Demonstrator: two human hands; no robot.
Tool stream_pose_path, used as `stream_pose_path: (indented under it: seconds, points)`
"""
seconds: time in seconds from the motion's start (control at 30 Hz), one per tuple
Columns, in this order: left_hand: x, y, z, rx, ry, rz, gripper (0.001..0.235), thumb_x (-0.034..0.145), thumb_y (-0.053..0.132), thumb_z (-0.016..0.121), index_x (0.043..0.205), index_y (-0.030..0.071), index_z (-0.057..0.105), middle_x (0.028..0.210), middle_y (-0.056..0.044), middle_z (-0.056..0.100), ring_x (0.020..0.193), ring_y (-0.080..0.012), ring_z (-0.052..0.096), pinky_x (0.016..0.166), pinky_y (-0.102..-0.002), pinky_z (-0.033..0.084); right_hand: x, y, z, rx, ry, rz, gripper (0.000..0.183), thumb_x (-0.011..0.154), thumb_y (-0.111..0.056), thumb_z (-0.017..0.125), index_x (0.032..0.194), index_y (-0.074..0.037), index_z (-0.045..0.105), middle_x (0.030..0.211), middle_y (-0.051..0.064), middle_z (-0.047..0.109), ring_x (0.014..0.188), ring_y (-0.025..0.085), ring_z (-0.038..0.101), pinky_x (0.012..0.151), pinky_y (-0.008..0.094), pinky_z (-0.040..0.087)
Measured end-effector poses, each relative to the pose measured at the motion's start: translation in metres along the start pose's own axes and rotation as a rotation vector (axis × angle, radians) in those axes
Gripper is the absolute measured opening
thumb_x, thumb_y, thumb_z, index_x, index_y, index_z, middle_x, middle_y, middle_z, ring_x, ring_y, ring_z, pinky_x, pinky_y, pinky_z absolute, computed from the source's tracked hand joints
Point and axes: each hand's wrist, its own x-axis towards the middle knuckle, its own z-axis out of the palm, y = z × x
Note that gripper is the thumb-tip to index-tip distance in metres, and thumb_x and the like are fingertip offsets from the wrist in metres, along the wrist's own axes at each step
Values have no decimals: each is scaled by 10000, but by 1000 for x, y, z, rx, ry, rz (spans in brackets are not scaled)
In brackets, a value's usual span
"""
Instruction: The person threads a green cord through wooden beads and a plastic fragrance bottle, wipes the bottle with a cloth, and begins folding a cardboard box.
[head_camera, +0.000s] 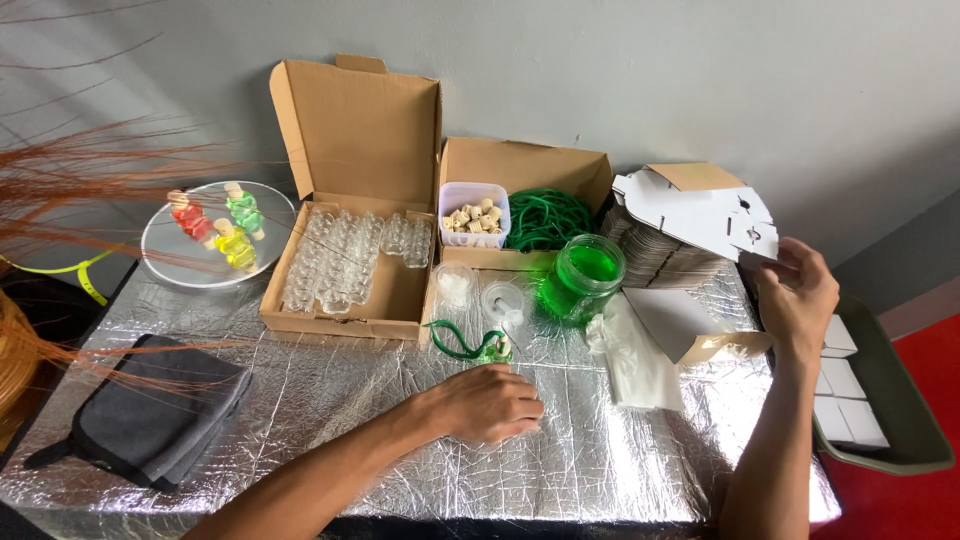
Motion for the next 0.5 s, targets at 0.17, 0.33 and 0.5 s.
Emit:
stream_pose_path:
  seconds: [0.17, 0.33, 0.5]
  points:
    - [0, 3, -4, 7, 14, 4, 241, 1069, 254, 527, 950, 98, 667, 747, -13, 617, 629, -154, 545, 667, -323, 483, -5, -15, -4, 63, -40, -93, 620, 932, -37, 768, 1459, 89, 467, 1337, 310, 587, 1110, 357, 644, 878, 456, 559]
    - [1, 1, -1, 8, -3, 1, 254, 1072, 270, 515, 946, 104, 661, 736, -5, 596, 624, -148, 529, 678, -330, 486, 2, 2, 1, 16, -25, -185, 575, 964, -112, 811, 1426, 99, 543, 1294, 288, 629, 1068, 332, 669, 847, 435, 588]
    - [1, 1, -1, -21, -7, -12, 244, 1063, 275, 515, 1049, 93, 677, 805, -29, 659, 683, -169, 596, 784, -382, 502, -4, -31, -5, 127, -243, 35, 868, 816, -344, 756, 1521, 32, 416, 1317, 275, 580, 1183, 349, 596, 992, 434, 508]
